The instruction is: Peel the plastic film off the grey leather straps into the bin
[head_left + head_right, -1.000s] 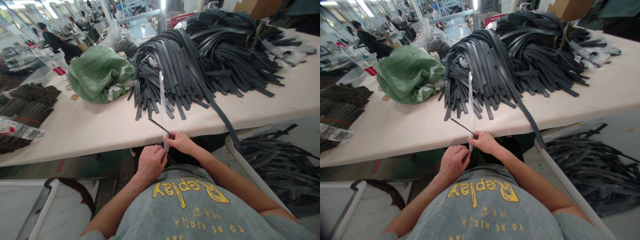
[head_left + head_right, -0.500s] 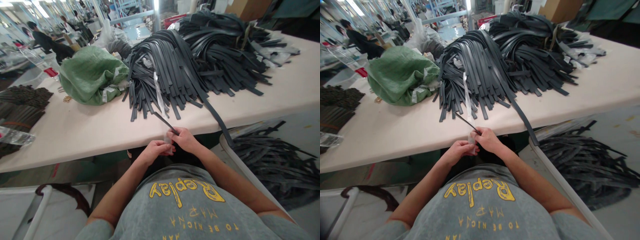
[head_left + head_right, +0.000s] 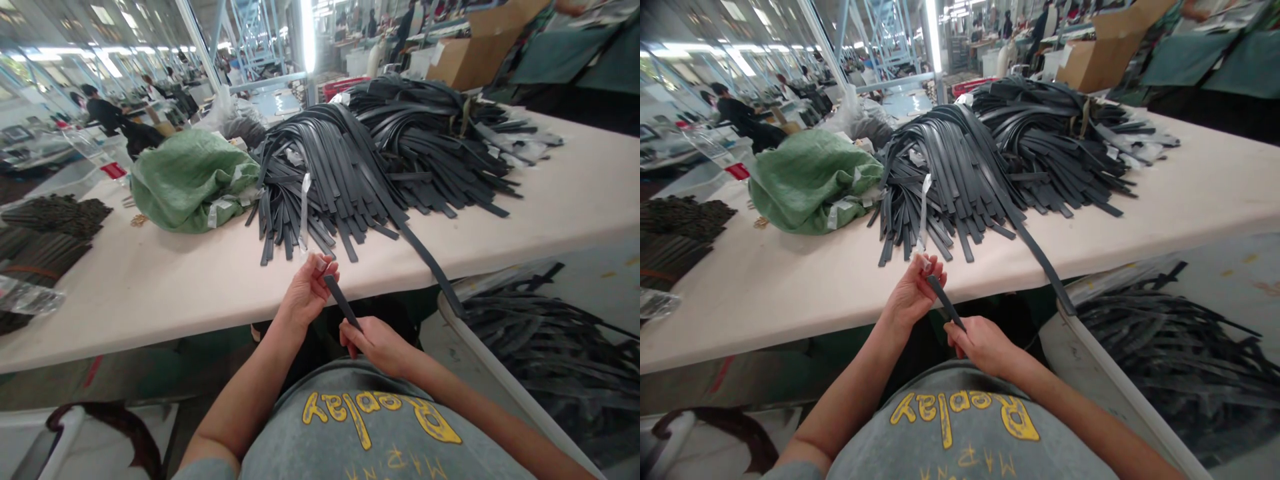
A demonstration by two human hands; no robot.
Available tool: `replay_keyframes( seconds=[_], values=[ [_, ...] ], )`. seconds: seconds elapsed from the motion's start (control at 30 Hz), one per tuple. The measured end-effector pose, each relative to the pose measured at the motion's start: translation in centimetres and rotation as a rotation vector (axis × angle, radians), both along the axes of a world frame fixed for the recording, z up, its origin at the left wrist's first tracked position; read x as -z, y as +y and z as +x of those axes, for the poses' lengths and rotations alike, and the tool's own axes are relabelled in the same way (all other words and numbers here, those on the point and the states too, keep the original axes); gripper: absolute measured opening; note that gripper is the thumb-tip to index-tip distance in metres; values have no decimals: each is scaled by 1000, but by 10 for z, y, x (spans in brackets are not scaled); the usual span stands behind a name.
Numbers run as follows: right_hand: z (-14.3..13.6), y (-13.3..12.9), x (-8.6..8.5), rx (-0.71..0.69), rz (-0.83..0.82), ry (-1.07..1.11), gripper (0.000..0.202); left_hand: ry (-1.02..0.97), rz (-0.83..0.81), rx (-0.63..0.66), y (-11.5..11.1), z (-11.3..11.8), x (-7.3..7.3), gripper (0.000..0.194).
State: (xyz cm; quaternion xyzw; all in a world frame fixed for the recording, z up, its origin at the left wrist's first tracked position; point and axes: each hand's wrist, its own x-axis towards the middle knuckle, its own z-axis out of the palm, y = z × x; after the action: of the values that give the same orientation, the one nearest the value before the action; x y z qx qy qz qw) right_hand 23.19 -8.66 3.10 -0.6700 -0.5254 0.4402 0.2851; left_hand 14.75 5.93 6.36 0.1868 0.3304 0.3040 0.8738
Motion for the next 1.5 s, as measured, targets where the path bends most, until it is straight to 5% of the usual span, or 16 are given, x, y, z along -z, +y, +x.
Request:
replay_keyframes(
  seconds=[0.17,0.53,0.77,0.97,1.17,1.23,1.33,1.5],
  values=[
    [4,8,2,9,16,-1,48,3,48,32,-3,-2,3,17],
    [2,13,0,-26,-17,264,50,63,220,149,-28,-13,35,36],
    [9,-8,3,-21,56,295,36,92,187,-155,-11,-46,39,32],
    [-4,17,-9,-59,121,252,35,92,334,62,-41,-66,47,33],
    [-24,47,-23,-336,148,133,20,263,496,-328,-53,-141,57,13],
    [-35,53,-18,-421,126,104,16,267,419,-481,-61,-175,67,15],
    [-53,61,-10,-540,70,121,16,275,74,-653,-79,-216,84,16],
    [-66,68,-22,-565,42,71,32,226,-316,-770,-100,-235,86,28]
  ],
)
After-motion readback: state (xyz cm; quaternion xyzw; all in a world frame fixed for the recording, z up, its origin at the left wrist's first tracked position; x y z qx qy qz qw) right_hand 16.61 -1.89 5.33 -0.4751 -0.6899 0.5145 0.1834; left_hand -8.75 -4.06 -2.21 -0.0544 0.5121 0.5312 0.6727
